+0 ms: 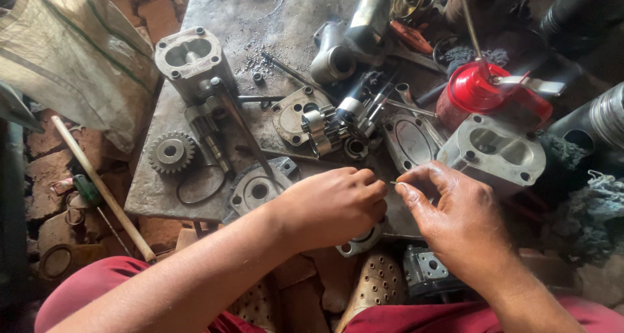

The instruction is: The person assembles various engine components on a metal workbench, including a piston, gears, and metal plates, by hand. They pick up a metal plate with two holes and fit it over other components.

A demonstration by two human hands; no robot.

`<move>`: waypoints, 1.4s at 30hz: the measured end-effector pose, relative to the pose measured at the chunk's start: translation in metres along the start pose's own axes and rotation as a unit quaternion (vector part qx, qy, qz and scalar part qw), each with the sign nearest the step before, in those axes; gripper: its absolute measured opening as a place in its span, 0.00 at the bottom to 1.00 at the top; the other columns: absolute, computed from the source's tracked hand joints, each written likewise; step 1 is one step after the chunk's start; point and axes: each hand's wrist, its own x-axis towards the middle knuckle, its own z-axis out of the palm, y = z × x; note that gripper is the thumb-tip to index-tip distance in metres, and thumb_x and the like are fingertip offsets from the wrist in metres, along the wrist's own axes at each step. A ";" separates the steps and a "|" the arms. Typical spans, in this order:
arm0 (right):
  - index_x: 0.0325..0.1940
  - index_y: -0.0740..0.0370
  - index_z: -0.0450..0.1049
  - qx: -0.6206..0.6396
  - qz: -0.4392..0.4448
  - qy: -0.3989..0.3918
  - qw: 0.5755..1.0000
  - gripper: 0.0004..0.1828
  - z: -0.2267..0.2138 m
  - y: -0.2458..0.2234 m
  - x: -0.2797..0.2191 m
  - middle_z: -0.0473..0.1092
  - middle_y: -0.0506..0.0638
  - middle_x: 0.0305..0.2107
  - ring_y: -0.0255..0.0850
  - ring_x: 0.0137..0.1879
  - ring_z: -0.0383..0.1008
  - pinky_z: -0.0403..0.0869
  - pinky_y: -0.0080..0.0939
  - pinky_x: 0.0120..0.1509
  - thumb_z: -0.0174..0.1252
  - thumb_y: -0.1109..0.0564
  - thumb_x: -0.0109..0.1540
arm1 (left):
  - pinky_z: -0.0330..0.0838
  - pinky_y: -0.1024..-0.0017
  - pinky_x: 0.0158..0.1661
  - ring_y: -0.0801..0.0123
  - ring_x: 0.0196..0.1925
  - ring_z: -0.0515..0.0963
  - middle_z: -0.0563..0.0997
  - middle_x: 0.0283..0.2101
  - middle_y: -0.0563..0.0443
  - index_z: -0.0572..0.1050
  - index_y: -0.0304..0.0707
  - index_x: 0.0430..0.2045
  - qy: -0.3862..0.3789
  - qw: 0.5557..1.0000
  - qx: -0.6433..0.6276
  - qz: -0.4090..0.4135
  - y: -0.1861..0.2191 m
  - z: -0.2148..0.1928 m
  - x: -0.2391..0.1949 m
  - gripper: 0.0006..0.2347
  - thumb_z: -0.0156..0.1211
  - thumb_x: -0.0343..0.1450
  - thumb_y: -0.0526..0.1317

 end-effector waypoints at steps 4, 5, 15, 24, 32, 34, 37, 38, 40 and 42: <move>0.39 0.56 0.82 0.007 -0.011 -0.001 1.000 0.10 0.001 -0.002 0.000 0.73 0.49 0.17 0.34 0.20 0.65 0.68 0.40 0.27 0.65 0.51 0.58 | 0.76 0.66 0.41 0.62 0.41 0.78 0.79 0.37 0.48 0.80 0.32 0.30 -0.015 1.000 0.001 0.018 -0.005 0.002 0.009 0.06 0.59 0.67 0.36; 0.39 0.56 0.82 0.006 -0.005 -0.002 1.000 0.10 0.001 -0.002 0.000 0.72 0.50 0.17 0.34 0.20 0.64 0.68 0.40 0.27 0.65 0.51 0.58 | 0.76 0.66 0.42 0.62 0.41 0.78 0.79 0.37 0.48 0.80 0.32 0.29 -0.027 0.999 -0.009 0.014 -0.008 0.003 0.012 0.05 0.58 0.68 0.35; 0.40 0.55 0.82 -0.001 0.004 -0.008 1.000 0.10 -0.001 0.002 0.001 0.71 0.50 0.16 0.34 0.20 0.63 0.67 0.41 0.28 0.66 0.49 0.60 | 0.75 0.64 0.45 0.60 0.43 0.77 0.79 0.39 0.47 0.81 0.31 0.34 -0.021 0.998 -0.060 -0.024 -0.023 0.014 0.001 0.14 0.67 0.62 0.43; 0.40 0.55 0.82 -0.008 0.000 -0.025 1.000 0.10 -0.001 -0.001 0.002 0.76 0.49 0.21 0.37 0.21 0.70 0.71 0.42 0.30 0.66 0.49 0.59 | 0.74 0.65 0.41 0.60 0.41 0.76 0.78 0.39 0.45 0.78 0.30 0.38 -0.036 0.985 0.069 -0.156 -0.043 0.000 -0.025 0.10 0.63 0.68 0.39; 0.43 0.53 0.81 -0.095 -0.024 -0.092 0.991 0.13 0.007 -0.008 -0.002 0.79 0.50 0.35 0.46 0.43 0.79 0.75 0.47 0.48 0.65 0.47 0.58 | 0.75 0.62 0.41 0.56 0.41 0.80 0.81 0.36 0.47 0.77 0.31 0.38 0.175 0.942 -0.021 -0.286 0.006 -0.007 -0.052 0.08 0.62 0.69 0.34; 0.43 0.52 0.81 -0.113 -0.005 -0.123 0.986 0.13 0.011 -0.010 -0.004 0.79 0.48 0.36 0.45 0.46 0.79 0.75 0.47 0.52 0.64 0.47 0.58 | 0.75 0.62 0.42 0.55 0.42 0.81 0.82 0.37 0.46 0.77 0.31 0.39 0.220 0.930 -0.041 -0.293 0.017 -0.007 -0.061 0.09 0.61 0.67 0.33; 0.43 0.52 0.81 -0.136 -0.046 -0.129 0.981 0.12 0.016 -0.012 -0.006 0.78 0.48 0.35 0.45 0.46 0.79 0.74 0.46 0.52 0.63 0.48 0.58 | 0.76 0.61 0.43 0.55 0.42 0.82 0.82 0.36 0.47 0.78 0.34 0.38 0.229 0.912 -0.068 -0.334 0.023 -0.006 -0.072 0.07 0.62 0.69 0.37; 0.43 0.52 0.81 -0.143 -0.050 -0.129 0.980 0.12 0.018 -0.013 -0.006 0.78 0.48 0.35 0.45 0.46 0.78 0.74 0.47 0.52 0.63 0.47 0.58 | 0.76 0.61 0.44 0.56 0.42 0.82 0.83 0.35 0.48 0.79 0.35 0.38 0.217 0.904 -0.077 -0.361 0.024 -0.005 -0.074 0.08 0.64 0.71 0.40; 0.43 0.52 0.81 -0.155 -0.057 -0.126 0.978 0.12 0.021 -0.014 -0.006 0.78 0.49 0.35 0.46 0.45 0.78 0.74 0.47 0.52 0.63 0.47 0.59 | 0.75 0.60 0.48 0.55 0.46 0.82 0.83 0.39 0.48 0.79 0.37 0.40 0.212 0.899 -0.079 -0.376 0.025 -0.005 -0.075 0.12 0.67 0.73 0.46; 0.43 0.52 0.81 -0.169 -0.073 -0.117 0.976 0.12 0.023 -0.015 -0.005 0.77 0.50 0.34 0.46 0.45 0.78 0.74 0.48 0.51 0.63 0.47 0.59 | 0.74 0.58 0.56 0.53 0.56 0.80 0.83 0.48 0.46 0.77 0.35 0.45 0.225 0.906 -0.063 -0.352 0.026 -0.006 -0.072 0.20 0.70 0.71 0.54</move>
